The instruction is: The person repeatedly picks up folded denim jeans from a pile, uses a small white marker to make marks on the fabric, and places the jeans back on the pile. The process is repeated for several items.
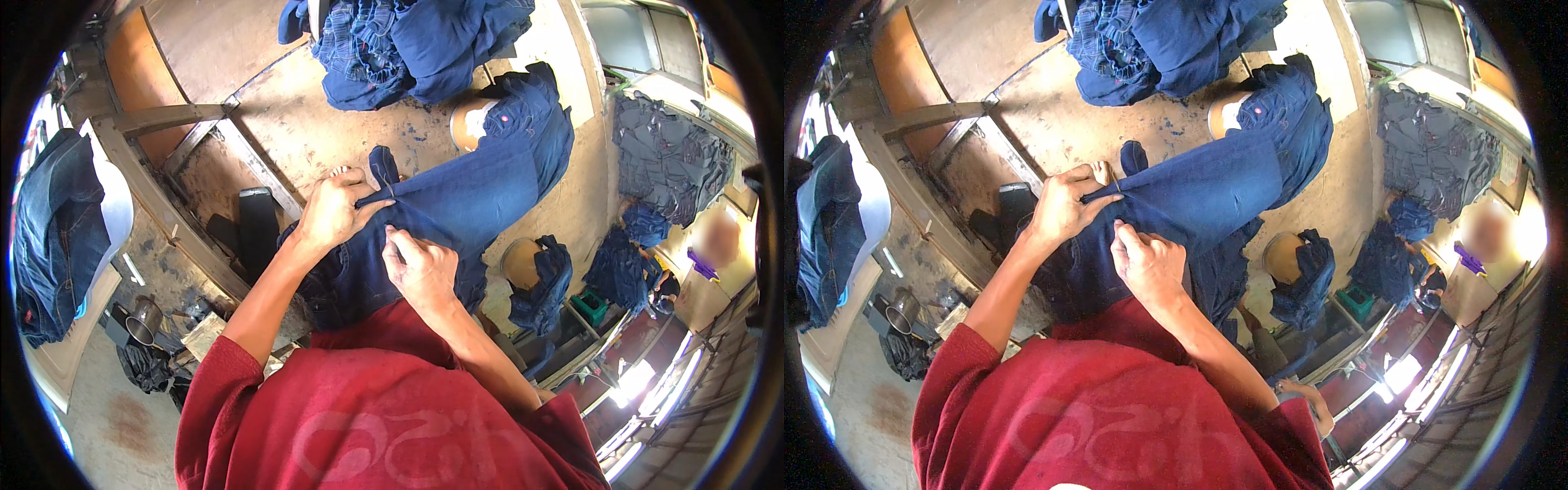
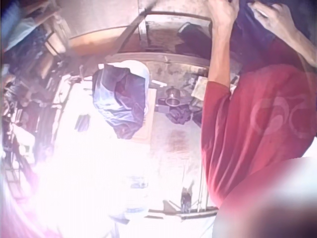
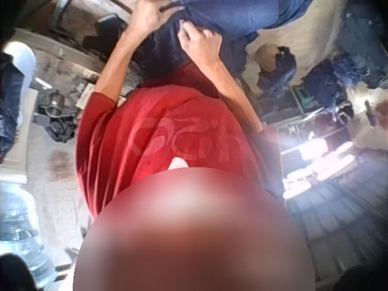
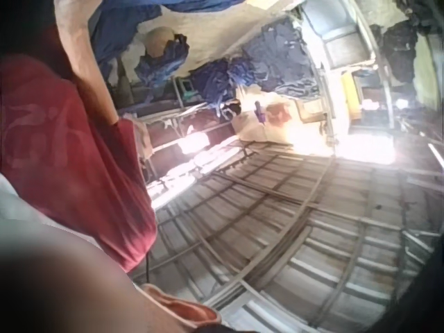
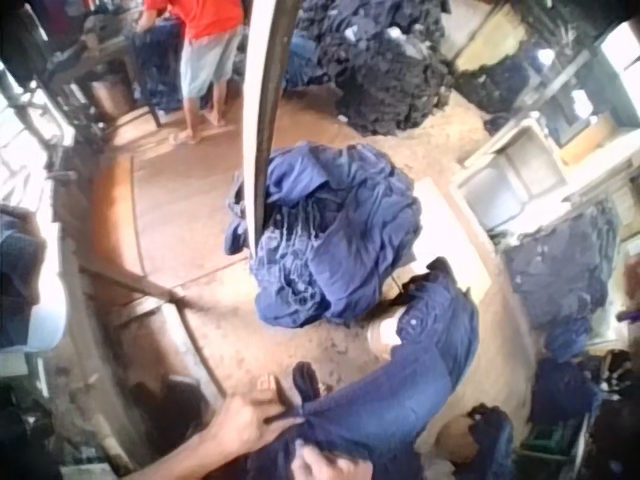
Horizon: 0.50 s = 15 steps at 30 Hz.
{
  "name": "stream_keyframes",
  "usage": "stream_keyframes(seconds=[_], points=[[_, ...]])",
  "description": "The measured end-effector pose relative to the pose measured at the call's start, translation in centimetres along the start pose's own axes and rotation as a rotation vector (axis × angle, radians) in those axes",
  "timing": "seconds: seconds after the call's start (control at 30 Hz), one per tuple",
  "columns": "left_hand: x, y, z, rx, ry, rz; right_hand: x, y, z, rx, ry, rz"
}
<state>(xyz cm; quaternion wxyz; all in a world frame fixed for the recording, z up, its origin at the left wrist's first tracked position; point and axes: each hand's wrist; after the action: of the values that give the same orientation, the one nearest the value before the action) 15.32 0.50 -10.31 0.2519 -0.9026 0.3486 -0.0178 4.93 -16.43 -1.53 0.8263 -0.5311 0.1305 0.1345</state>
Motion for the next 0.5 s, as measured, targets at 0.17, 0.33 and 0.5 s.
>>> stream_keyframes(seconds=[0.17,0.33,0.5], points=[[0.07,0.07,0.19,0.002,0.018,0.000,0.39,-0.15,-0.37,0.226,-0.006,-0.109],[0.01,0.12,0.18,-0.009,0.011,0.019,0.77,0.00,-0.62,0.088,-0.032,-0.007],[0.13,0.05,0.07,0.025,0.025,0.020,0.22,-0.72,-0.36,0.072,0.006,0.084]])
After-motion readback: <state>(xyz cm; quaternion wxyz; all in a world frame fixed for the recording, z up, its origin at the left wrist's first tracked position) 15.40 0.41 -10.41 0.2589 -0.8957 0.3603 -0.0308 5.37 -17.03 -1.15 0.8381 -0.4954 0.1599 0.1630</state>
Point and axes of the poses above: each hand's wrist, its own x-axis towards the middle knuckle, its own y-axis out of the palm, z = x × y, and after that the axes turned 10 degrees about z, right-handed
